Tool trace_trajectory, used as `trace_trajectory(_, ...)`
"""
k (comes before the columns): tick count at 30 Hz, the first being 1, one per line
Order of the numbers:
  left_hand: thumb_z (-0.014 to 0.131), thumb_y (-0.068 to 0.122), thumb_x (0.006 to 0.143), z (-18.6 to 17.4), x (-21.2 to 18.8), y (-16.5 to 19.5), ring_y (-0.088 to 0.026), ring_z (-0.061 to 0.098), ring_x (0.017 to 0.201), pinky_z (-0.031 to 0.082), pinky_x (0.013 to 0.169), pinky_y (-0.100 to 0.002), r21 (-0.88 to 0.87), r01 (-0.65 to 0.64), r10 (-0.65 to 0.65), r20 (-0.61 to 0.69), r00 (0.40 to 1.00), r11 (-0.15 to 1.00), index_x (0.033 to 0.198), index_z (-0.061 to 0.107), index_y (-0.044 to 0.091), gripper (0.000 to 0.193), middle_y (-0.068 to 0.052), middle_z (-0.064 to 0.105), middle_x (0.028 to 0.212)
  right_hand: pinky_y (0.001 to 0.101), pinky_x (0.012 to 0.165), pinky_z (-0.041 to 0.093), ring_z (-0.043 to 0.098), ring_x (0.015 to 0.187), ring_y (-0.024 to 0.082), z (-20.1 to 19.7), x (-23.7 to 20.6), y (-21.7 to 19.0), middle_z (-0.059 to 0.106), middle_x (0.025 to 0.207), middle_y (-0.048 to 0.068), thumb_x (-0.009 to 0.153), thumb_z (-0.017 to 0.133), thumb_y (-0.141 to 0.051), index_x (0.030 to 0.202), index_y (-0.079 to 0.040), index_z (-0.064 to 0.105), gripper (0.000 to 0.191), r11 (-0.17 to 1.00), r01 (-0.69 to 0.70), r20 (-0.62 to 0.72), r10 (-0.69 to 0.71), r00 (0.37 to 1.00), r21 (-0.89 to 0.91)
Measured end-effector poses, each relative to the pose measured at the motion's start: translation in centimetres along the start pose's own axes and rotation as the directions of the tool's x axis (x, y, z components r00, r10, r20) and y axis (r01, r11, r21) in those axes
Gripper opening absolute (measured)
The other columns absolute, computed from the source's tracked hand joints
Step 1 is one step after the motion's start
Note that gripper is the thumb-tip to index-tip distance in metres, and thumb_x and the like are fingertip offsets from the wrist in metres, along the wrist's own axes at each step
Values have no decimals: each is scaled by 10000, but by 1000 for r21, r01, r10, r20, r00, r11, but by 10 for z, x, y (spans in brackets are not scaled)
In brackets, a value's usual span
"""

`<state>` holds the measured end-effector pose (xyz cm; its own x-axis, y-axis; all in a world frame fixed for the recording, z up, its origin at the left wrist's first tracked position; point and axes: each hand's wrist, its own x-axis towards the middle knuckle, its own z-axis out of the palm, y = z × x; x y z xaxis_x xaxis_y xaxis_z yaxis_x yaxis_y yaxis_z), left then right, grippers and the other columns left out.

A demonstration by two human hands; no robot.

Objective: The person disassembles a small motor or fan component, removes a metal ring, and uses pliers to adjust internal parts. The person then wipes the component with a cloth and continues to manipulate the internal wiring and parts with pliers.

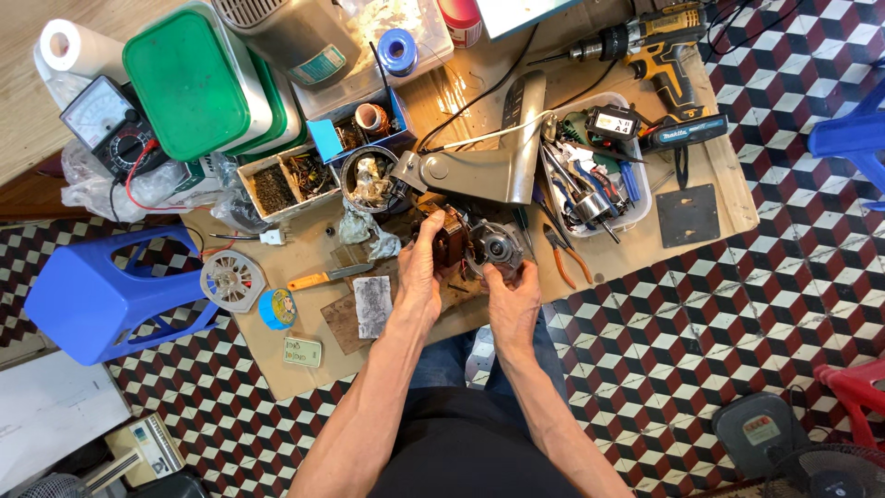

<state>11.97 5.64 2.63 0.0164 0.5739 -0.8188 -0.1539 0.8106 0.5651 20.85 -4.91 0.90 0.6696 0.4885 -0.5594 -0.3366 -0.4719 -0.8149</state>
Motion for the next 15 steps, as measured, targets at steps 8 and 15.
trace_trajectory(8,795,485,760,-1,-2,-1,-158,680,743,558,611,-310,39,-29,26,79,997,999,1045,697,83,502,-51,718,910,316,736,525,612,842,153,-18,20,-20,633,996,48,850,767,-214,1308,3,512,568,986,145,50,-142,989,-83)
trace_trajectory(15,784,457,752,6,-9,7,-167,700,786,590,664,-332,22,19,-21,106,994,1000,1050,708,68,495,-66,734,935,381,714,535,675,757,235,-34,14,-41,718,986,105,949,672,-266,1086,-27,695,276,805,297,82,-298,951,-514)
